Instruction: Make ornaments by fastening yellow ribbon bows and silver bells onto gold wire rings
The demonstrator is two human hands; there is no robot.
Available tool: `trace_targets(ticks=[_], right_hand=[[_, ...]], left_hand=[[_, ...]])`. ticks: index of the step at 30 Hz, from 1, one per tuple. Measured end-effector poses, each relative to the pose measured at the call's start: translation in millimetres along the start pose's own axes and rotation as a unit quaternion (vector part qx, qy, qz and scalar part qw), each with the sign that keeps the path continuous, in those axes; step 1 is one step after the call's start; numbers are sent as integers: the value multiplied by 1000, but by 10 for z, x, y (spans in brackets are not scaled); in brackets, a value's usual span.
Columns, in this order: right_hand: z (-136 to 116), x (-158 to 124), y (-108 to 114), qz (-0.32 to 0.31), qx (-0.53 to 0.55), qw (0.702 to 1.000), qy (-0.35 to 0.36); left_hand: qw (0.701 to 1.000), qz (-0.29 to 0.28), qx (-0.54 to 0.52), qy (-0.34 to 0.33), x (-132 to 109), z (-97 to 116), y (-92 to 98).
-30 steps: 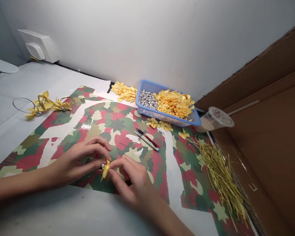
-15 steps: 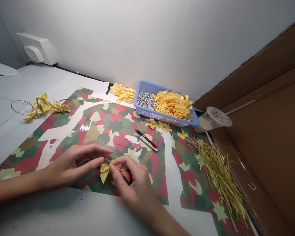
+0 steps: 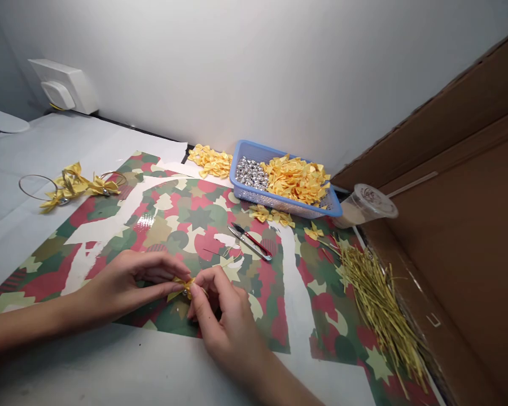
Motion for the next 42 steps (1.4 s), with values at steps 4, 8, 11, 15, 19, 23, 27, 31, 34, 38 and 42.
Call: trace_targets(ticks=[4,8,11,15,19,23,27,31,34,38,42], right_hand=[[-16,5,6,5,-13,1000,1],[-39,3,9,9,-39,999,22],[-42,3,8,7,-51,998,30],[-28,4,1,8,-41,999,8],[-45,5,-1,20,-60,998,16],[-56,8,13,25,-75,997,21],[-44,10,16,20,-72,997,12],[-17,10,11,24,-55,998,8],[4,13,7,27,-51,998,11],[12,32,10,24,-60,998,15],[-13,65,8,19,-71,997,23]], left_hand=[[1000,12,15,8,3,-1,-2],[1000,12,24,10,12,6,-6],[999,14,30,8,19,5,-6],[999,20,43,9,20,-7,-11],[998,24,53,8,17,2,-15],[998,25,62,9,17,17,-13],[998,24,64,6,17,20,-13],[998,21,63,7,5,-5,-8],[998,19,67,7,0,-27,-5],[994,24,107,-23,10,4,-2],[966,5,230,-119,-4,93,-26]])
Point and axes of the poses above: each hand's wrist, its own x-axis towards the middle knuckle, its own y-axis out of the back of the hand, z = x × y, the point moved 3 cm from there along x, towards the middle knuckle, and after that the axes turned 1 degree about x, right-handed, at the moved point
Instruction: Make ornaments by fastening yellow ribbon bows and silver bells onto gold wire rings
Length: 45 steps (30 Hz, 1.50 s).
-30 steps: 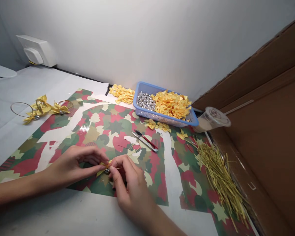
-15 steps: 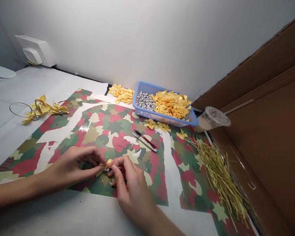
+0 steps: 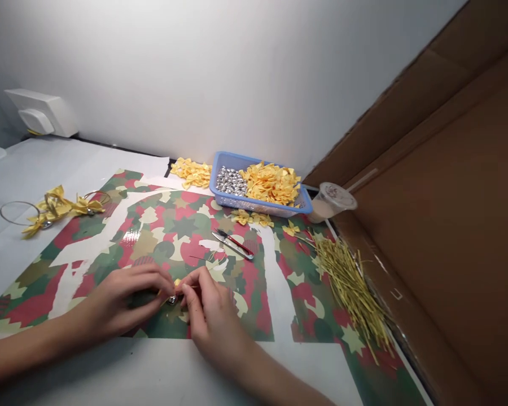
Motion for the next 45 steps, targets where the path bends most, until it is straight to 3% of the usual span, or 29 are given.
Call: trace_targets(ticks=[3,7,12,17,20,23,27,31,36,45], right_hand=[[-39,39,5,8,-25,999,35],[-87,109,42,24,-60,994,87],[-118,155,182,26,-97,987,126],[-118,41,427,35,-124,986,105],[-98,-90,629,41,-149,985,80],[-24,-210,976,119,-201,971,41],[182,-306,1627,258,-289,920,-56],[404,-328,2097,293,-344,874,-179],[528,-272,2171,258,-358,859,-259],[613,-84,2199,228,-338,873,-267]], left_hand=[[992,-9,96,-80,-15,50,0],[960,14,222,-170,-36,84,24],[928,29,279,-244,-35,155,77],[913,64,272,-297,9,202,134],[914,72,261,-303,24,179,153],[916,73,259,-297,23,145,159],[918,67,261,-292,23,131,156],[915,82,266,-293,24,182,170],[912,110,275,-285,11,249,218],[936,95,238,-240,-36,105,213]])
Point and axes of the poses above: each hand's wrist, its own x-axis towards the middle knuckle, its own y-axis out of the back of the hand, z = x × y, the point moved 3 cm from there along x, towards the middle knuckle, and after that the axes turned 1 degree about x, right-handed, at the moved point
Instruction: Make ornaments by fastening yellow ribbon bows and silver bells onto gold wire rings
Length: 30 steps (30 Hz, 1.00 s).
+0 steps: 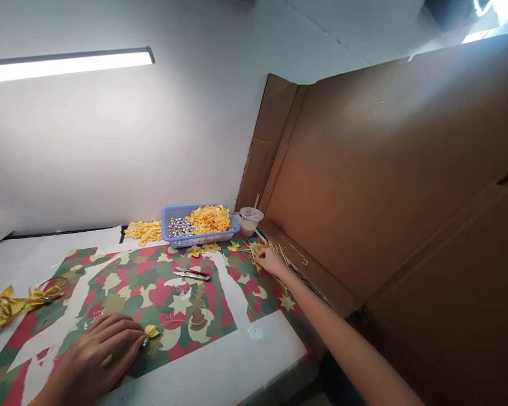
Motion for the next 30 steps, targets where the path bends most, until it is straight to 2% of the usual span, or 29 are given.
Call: trace_targets(ticks=[4,12,17,20,22,25,28,29,30], right_hand=[[-20,22,-2,-6,9,1000,-5],[-61,39,-17,9,50,998,-21],[-32,15,85,33,122,992,-9],[-102,-74,152,22,194,981,20],[-233,-182,139,-17,251,966,54],[-561,-417,13,-119,332,927,129],[-974,-667,-168,-243,390,865,201],[-1108,-733,-224,-282,402,843,219],[-1232,-786,-275,-318,408,823,236]], left_hand=[[1000,8,-11,23,-64,-43,-25],[1000,18,3,22,18,-15,101],[999,32,0,39,-14,-62,107],[997,56,-3,47,20,-114,144],[996,80,-2,43,95,-125,195],[993,105,-3,61,278,-107,292],[991,31,-89,99,503,-78,352],[983,-4,-137,126,565,-81,365],[965,-63,-188,174,608,-97,358]])
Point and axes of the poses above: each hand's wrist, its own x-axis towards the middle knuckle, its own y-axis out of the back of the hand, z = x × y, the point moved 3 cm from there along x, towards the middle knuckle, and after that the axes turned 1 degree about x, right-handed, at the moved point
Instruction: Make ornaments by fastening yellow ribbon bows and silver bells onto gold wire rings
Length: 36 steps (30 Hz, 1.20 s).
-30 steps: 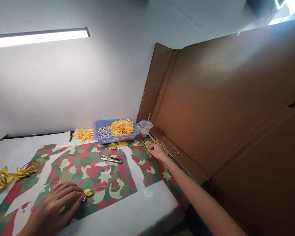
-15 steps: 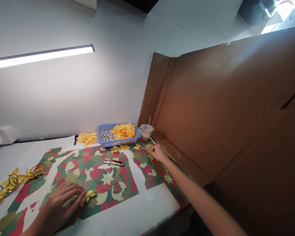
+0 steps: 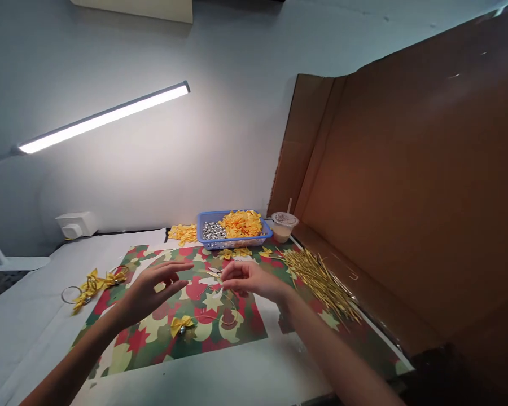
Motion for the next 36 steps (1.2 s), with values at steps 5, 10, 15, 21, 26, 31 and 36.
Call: trace_targets(ticks=[5,10,15,21,26,31,36], right_hand=[[-72,251,-327,-124,47,991,14],[10,303,-344,-127,77,988,33],[114,237,-356,-116,87,988,44],[176,239,-340,16,39,996,81],[158,171,-302,238,-80,950,185],[114,40,-454,257,-214,892,302],[45,-39,-640,192,-416,762,458]], left_hand=[[979,-121,-116,113,37,-72,22],[952,-161,-203,165,-50,-233,-83],[918,-128,-303,222,-91,-329,-248],[879,-87,-380,274,-100,-482,-439],[868,-36,-412,274,-78,-564,-461],[881,-18,-408,238,-84,-504,-479],[902,-63,-383,188,-101,-361,-581]])
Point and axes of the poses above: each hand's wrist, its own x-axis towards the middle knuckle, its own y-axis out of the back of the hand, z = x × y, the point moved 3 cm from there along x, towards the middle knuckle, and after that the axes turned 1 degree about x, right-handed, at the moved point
